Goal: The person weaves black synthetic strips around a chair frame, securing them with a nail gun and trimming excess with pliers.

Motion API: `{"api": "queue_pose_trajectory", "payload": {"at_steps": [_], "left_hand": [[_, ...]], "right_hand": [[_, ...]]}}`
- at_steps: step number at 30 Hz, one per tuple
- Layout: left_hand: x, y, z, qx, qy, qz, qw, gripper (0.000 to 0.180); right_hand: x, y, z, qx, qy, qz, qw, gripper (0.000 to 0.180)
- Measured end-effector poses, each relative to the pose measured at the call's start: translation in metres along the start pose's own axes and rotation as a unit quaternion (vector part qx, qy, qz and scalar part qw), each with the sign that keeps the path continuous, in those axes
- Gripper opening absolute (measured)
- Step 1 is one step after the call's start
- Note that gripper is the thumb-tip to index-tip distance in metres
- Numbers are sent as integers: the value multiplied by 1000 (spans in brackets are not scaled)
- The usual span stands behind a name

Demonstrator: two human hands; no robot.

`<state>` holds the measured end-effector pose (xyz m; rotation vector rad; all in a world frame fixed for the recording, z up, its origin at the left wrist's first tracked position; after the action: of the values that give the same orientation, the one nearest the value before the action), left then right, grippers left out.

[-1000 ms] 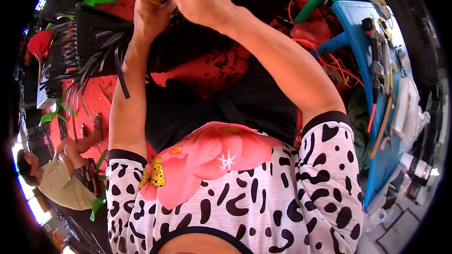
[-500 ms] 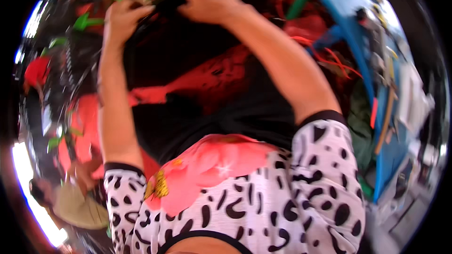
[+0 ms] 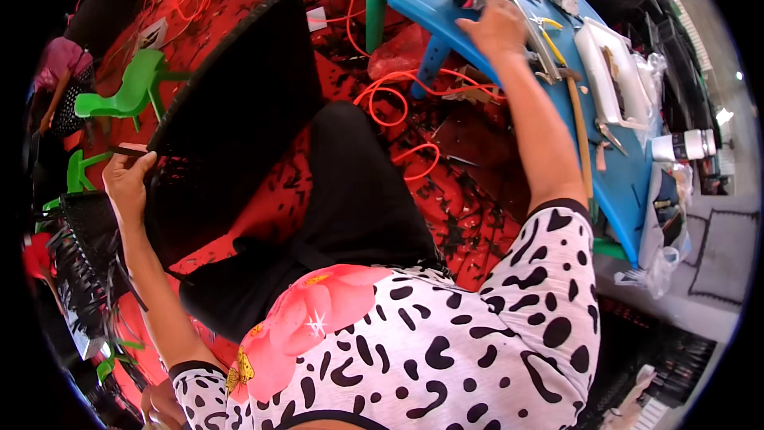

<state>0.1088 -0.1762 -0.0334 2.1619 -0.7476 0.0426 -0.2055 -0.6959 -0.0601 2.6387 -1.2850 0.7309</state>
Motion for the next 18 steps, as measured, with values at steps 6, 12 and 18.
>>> {"api": "queue_pose_trajectory", "payload": {"at_steps": [6, 12, 18], "left_hand": [[-10, 65, 1, 181, 53, 100, 977, 15], [21, 37, 3, 148, 37, 155, 976, 14], [37, 9, -2, 121, 19, 6, 992, 26]], "right_hand": [[40, 86, 52, 69, -305, 105, 944, 74], [37, 97, 54, 1, -206, 118, 971, 55], [-15, -18, -30, 143, -184, -53, 971, 45]]}}
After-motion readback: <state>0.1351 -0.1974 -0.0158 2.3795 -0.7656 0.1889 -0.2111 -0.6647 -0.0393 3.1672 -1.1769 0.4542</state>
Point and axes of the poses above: each hand's wrist, its own x-axis towards the middle knuckle, its own z-axis out of the palm, y = z × x, the point moved 7 cm from there along x, towards the middle knuckle, and after that the axes turned 13 degrees about x, right-handed, at the moved point
